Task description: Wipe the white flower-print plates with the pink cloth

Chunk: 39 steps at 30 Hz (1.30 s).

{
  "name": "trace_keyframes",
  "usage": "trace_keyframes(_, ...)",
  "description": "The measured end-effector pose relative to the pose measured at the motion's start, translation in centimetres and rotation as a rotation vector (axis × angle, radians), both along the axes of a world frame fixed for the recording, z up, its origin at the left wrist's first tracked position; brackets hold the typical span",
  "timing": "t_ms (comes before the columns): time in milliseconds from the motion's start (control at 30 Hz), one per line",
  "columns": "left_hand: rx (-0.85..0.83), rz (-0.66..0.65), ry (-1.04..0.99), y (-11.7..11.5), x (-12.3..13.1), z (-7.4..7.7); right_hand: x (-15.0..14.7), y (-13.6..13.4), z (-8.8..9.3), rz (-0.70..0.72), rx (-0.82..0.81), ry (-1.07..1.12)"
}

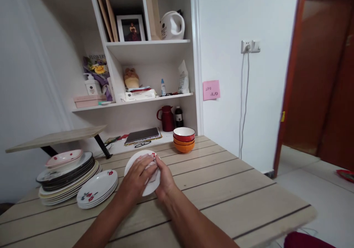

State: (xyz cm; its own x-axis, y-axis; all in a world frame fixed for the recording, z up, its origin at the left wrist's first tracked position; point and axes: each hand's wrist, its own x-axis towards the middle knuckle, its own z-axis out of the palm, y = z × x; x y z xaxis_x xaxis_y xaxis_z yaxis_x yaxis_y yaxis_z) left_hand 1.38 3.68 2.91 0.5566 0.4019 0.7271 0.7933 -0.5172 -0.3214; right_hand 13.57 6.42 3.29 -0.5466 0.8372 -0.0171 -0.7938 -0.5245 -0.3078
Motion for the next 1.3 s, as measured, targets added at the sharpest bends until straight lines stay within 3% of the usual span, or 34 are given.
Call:
trace_keyframes(133,-0.004,-0.075,-0.073,0.7,1.3,-1.1,0.3,0.7,-0.3,0.010,-0.028,-0.048)
trace_keyframes(233,0.034,-0.050,-0.122,0.3,1.3,-1.6,0.1,0.7,-0.4,-0.020,-0.025,-0.053)
trace_keyframes(400,0.233,0.077,-0.105,0.2,0.0,-1.5,-0.6,0.5,-0.4,0.011,-0.037,-0.067)
trace_keyframes(533,0.225,0.251,-0.155,0.1,-1.1,-1.3,-0.5,0.9,-0.6,-0.044,-0.024,-0.094)
trace_keyframes(600,0.202,0.273,-0.139,-0.2,-1.4,-1.3,-0.4,1.2,-0.7,-0.067,0.008,-0.090)
trace_keyframes(933,0.157,0.094,-0.127,-1.6,0.5,-1.4,-0.5,0.2,-0.6,0.030,0.039,-0.218)
trace_keyframes(1000,0.168,0.155,-0.143,-1.3,0.2,-1.4,-0.9,0.0,-0.9,0.032,0.053,-0.255)
trace_keyframes(1167,0.212,0.444,-0.214,-0.7,-1.1,-1.4,-1.3,0.5,-1.4,-0.002,0.020,-0.260)
trace_keyframes(1300,0.116,0.385,-0.158,-1.1,-0.5,-2.0,-0.2,1.5,-1.2,-0.031,0.021,-0.179)
